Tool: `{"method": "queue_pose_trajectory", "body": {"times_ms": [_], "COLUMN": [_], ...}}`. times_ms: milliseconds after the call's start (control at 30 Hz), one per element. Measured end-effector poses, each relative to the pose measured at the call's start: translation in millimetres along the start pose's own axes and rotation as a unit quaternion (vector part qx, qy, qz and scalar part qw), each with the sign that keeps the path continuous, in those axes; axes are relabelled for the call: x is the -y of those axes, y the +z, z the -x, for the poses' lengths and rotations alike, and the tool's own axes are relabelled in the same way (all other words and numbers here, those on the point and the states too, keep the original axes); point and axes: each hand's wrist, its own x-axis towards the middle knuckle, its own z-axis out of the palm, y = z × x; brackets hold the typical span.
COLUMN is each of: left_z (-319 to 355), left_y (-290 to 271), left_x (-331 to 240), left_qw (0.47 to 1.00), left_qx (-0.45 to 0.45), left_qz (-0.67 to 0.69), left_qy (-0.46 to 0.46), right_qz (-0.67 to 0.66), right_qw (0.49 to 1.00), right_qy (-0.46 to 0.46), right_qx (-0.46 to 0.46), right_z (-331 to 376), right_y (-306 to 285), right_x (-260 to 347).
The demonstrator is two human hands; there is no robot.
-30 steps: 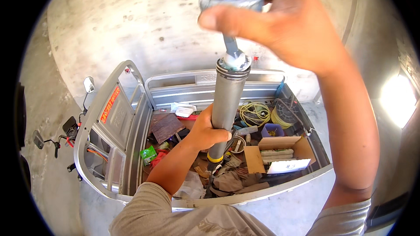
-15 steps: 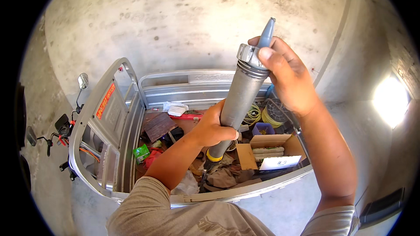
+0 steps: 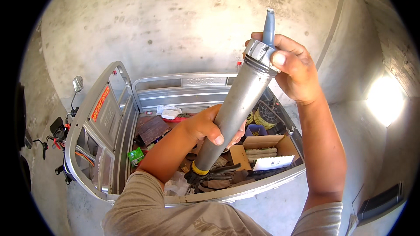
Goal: The person walks to a utility vehicle, retrieves a sealant gun and a new sealant tube, and assembles them. They then use a utility knife to cut the tip of the sealant tube nozzle.
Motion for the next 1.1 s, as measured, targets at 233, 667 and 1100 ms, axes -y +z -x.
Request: {"method": "queue_pose_trajectory", "body": {"times_ms": [233,667,1100], "left_z": [-5.7,-22.4,-40.4], "left_y": [9.2,35.2,62.1], "left_x": [1.8,2.9,-13.1], "left_qw": [1.0,0.91,0.918], "left_qx": [-0.022,-0.243,-0.103], "left_qz": [0.02,-0.328,-0.357], "left_qy": [0.01,0.076,0.136], "right_qz": [-0.106,0.291,-0.178], "right_qw": [0.994,0.927,0.976], "right_qy": [-0.035,0.05,-0.091], "right_qx": [0.001,-0.23,-0.084], "right_z": [3.0,14.3,65.5], "right_y": [14.0,30.8,9.0], "right_x": [0.7,18.9,45.7]}}
